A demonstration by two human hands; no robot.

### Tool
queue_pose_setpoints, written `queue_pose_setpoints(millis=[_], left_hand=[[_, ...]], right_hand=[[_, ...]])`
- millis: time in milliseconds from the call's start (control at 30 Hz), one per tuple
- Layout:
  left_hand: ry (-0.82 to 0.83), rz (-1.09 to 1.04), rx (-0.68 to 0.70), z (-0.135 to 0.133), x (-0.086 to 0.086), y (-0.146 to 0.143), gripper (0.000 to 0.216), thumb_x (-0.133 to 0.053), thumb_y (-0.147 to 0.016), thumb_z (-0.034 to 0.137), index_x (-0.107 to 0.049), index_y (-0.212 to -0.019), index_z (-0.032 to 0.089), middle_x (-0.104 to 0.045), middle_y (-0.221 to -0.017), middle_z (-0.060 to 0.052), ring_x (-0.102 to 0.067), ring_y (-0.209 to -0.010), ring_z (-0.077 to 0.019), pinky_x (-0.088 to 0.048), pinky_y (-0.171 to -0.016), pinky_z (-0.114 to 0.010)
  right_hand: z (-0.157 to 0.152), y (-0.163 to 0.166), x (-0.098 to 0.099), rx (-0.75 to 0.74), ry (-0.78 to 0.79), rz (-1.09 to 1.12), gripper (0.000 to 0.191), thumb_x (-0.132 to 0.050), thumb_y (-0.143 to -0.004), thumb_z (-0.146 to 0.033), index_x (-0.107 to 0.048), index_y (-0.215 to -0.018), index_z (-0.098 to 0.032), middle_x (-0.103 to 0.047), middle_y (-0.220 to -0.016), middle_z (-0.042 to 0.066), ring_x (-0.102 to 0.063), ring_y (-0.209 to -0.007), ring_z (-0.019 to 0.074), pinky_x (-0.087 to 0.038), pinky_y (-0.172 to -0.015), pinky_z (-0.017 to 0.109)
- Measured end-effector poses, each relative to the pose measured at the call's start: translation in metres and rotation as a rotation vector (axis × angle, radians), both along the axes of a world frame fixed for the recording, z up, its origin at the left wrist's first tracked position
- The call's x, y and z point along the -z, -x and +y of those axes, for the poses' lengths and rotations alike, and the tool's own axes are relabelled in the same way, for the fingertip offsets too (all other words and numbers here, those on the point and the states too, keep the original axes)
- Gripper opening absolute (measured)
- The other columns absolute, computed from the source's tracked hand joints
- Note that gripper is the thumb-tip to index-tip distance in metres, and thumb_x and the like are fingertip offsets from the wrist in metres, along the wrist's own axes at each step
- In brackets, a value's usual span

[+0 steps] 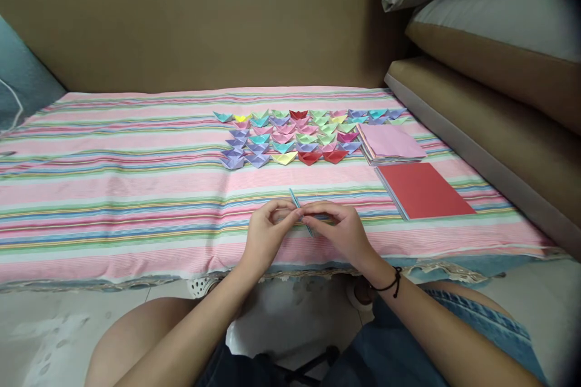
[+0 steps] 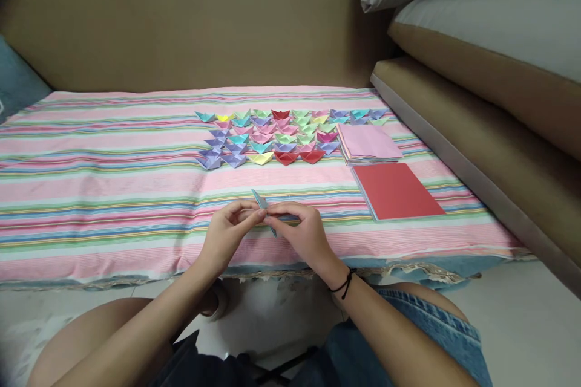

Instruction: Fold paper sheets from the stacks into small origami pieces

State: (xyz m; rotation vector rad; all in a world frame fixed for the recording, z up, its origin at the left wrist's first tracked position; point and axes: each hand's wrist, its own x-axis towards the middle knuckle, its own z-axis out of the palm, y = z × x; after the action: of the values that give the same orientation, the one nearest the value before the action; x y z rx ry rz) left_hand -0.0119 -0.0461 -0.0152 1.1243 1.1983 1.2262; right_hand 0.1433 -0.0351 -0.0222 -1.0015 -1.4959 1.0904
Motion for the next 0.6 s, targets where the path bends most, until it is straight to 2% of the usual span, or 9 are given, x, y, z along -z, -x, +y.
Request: queue_pose_setpoints(millis=[167,267,367,467,533,600], left_hand=[[-0.011,-0.030,0.008,0.002,0.001,0.001,0.028,-0.074,-0.067,0.035,-0.063,-0.084,0.015,-0.070,-0.085,-0.006,-0.067,-0.081,-0.0213,-0.053,-0.075,-0.033],[-0.069,-0.015,0.030,0.001,0.001,-0.001,0.026,-0.069,-0.072,0.031,-0.061,-0.091,0.015,-0.069,-0.095,-0.008,-0.066,-0.091,-0.0219,-0.054,-0.078,-0.033],[-0.180,0.132,0.066,-0.002,0.002,-0.005,0.022,-0.062,-0.078,0.025,-0.060,-0.098,0.017,-0.069,-0.100,-0.007,-0.065,-0.095,-0.0206,-0.055,-0.079,-0.031],[-0.265,0.318,0.094,-0.007,0.001,-0.009,0.024,-0.057,-0.082,0.022,-0.059,-0.106,0.020,-0.069,-0.097,-0.005,-0.066,-0.090,-0.0179,-0.056,-0.076,-0.029],[-0.321,0.420,0.100,-0.009,0.001,-0.009,0.029,-0.056,-0.083,0.021,-0.058,-0.112,0.020,-0.068,-0.098,-0.005,-0.066,-0.088,-0.0174,-0.056,-0.073,-0.029],[-0.407,0.526,0.111,-0.008,0.000,-0.007,0.034,-0.060,-0.082,0.022,-0.058,-0.116,0.019,-0.068,-0.100,-0.007,-0.064,-0.089,-0.0184,-0.055,-0.073,-0.031]], right_hand=[[0.002,-0.002,0.006,0.009,0.094,0.039,0.016,-0.071,-0.071,-0.031,-0.072,-0.084,-0.021,-0.074,-0.087,0.005,-0.070,-0.082,0.0231,-0.058,-0.073,0.037],[0.001,-0.001,0.004,0.030,0.044,-0.028,0.019,-0.064,-0.076,-0.025,-0.069,-0.094,-0.021,-0.074,-0.091,0.005,-0.070,-0.082,0.0221,-0.058,-0.070,0.035],[-0.002,0.002,0.001,0.087,-0.086,-0.145,0.024,-0.057,-0.076,-0.016,-0.065,-0.098,-0.022,-0.072,-0.093,0.004,-0.069,-0.083,0.0205,-0.056,-0.074,0.033],[-0.002,0.005,0.000,0.143,-0.162,-0.230,0.021,-0.055,-0.074,-0.013,-0.064,-0.092,-0.021,-0.071,-0.083,0.003,-0.068,-0.076,0.0192,-0.054,-0.071,0.031],[0.001,0.004,0.001,0.167,-0.140,-0.241,0.014,-0.055,-0.072,-0.013,-0.063,-0.082,-0.020,-0.068,-0.073,0.001,-0.066,-0.071,0.0187,-0.053,-0.066,0.030],[0.004,0.002,0.002,0.141,-0.062,-0.162,0.007,-0.057,-0.071,-0.015,-0.061,-0.074,-0.020,-0.067,-0.070,0.001,-0.066,-0.071,0.0189,-0.053,-0.065,0.029]])
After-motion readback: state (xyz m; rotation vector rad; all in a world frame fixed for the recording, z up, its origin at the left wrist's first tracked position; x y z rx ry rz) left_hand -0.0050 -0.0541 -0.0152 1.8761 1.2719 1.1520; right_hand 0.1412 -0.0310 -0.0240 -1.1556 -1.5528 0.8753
